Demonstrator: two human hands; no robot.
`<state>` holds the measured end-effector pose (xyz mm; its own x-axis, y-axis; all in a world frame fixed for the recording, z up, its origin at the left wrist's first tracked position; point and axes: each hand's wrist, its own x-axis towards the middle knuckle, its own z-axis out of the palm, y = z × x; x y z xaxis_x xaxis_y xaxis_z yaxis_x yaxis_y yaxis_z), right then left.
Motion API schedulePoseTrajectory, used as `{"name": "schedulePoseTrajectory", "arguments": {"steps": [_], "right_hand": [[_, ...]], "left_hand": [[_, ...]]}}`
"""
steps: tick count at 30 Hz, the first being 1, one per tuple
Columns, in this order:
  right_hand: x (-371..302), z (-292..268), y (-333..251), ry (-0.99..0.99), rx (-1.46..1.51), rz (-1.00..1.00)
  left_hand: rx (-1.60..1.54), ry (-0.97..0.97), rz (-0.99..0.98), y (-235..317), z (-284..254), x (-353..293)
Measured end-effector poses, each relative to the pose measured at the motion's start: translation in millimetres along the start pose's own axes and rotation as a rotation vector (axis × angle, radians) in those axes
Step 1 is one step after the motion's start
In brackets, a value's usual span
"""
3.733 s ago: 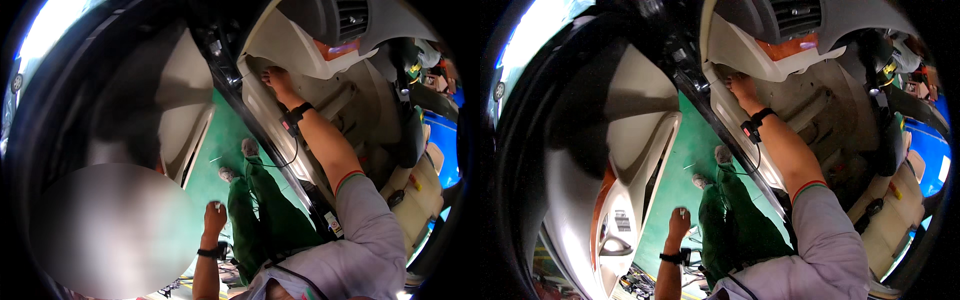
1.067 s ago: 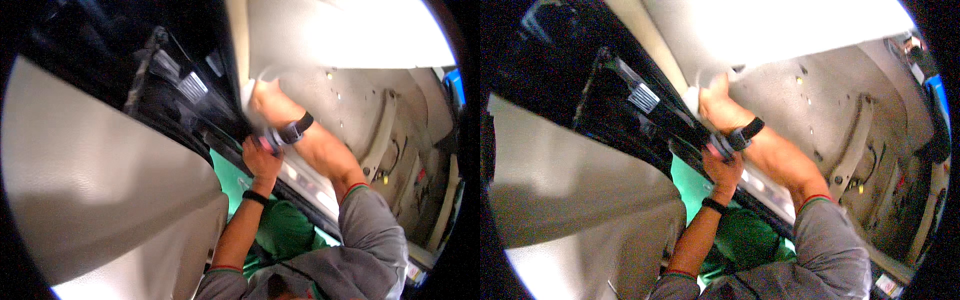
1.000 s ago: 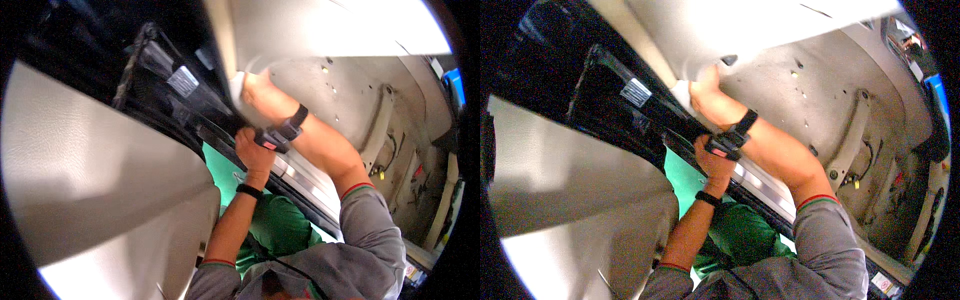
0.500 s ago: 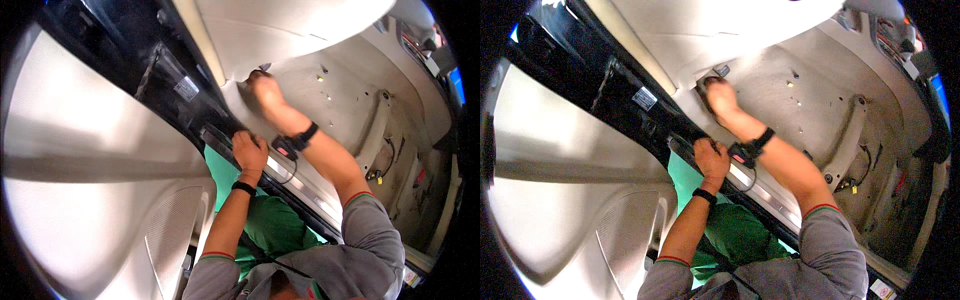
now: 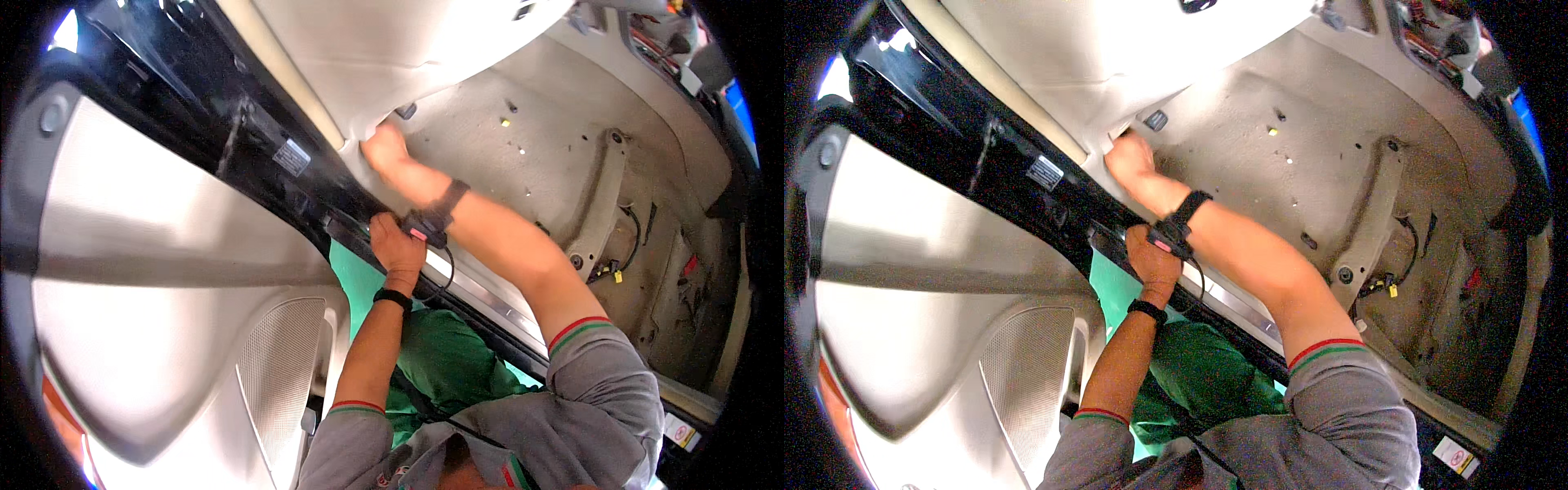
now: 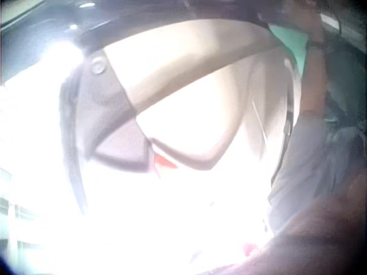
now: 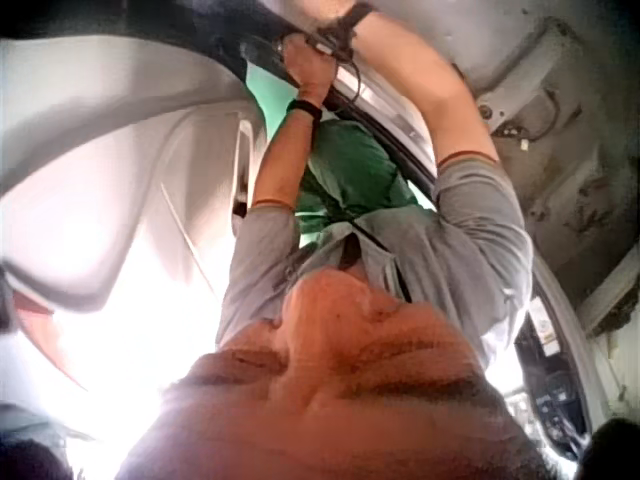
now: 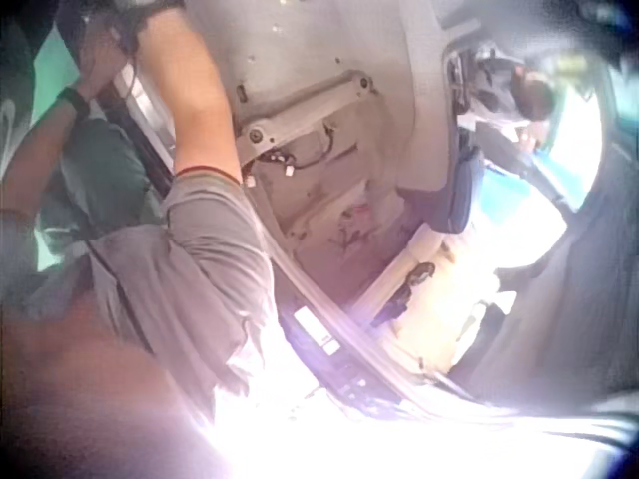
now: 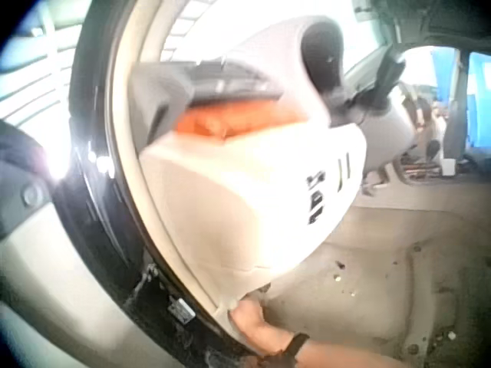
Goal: The person removes various interior trim panels and an air vent assembly from a vehicle's passenger cabin by hand and using a prying tool.
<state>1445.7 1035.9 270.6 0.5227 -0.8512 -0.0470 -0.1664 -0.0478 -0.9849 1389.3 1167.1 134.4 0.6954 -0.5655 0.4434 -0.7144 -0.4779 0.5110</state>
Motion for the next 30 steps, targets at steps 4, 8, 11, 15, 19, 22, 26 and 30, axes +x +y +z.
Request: {"name": "schedulePoseTrajectory", "arguments": {"steps": [4,8,11,15,19,22,26,30], "right_hand": [[-8,-63,81,-0.264,-0.036,-0.049],[-71,-191,153,-0.193,-0.593,-0.031],[-105,-290,188,-0.109,-0.791,0.115],[-130,-368,208,-0.035,-0.945,0.217],[-134,-378,250,-0.07,-1.137,0.007],[-130,-366,233,-0.064,-1.27,0.051],[-135,-369,233,-0.009,-1.23,0.02],[-128,-358,224,-0.035,-1.261,-0.035]], "left_hand": [[0.011,-0.007,0.023,-1,9,3],[-0.118,-0.136,0.006,-12,-13,7],[-0.446,-0.254,-0.268,-24,-22,14],[-0.228,0.041,-0.19,0,-53,52],[0.031,0.242,-0.08,51,-97,116],[0.112,0.262,-0.122,77,-105,142],[0.015,0.301,0.03,33,-82,158],[-0.003,0.282,-0.131,46,-120,144]]}}
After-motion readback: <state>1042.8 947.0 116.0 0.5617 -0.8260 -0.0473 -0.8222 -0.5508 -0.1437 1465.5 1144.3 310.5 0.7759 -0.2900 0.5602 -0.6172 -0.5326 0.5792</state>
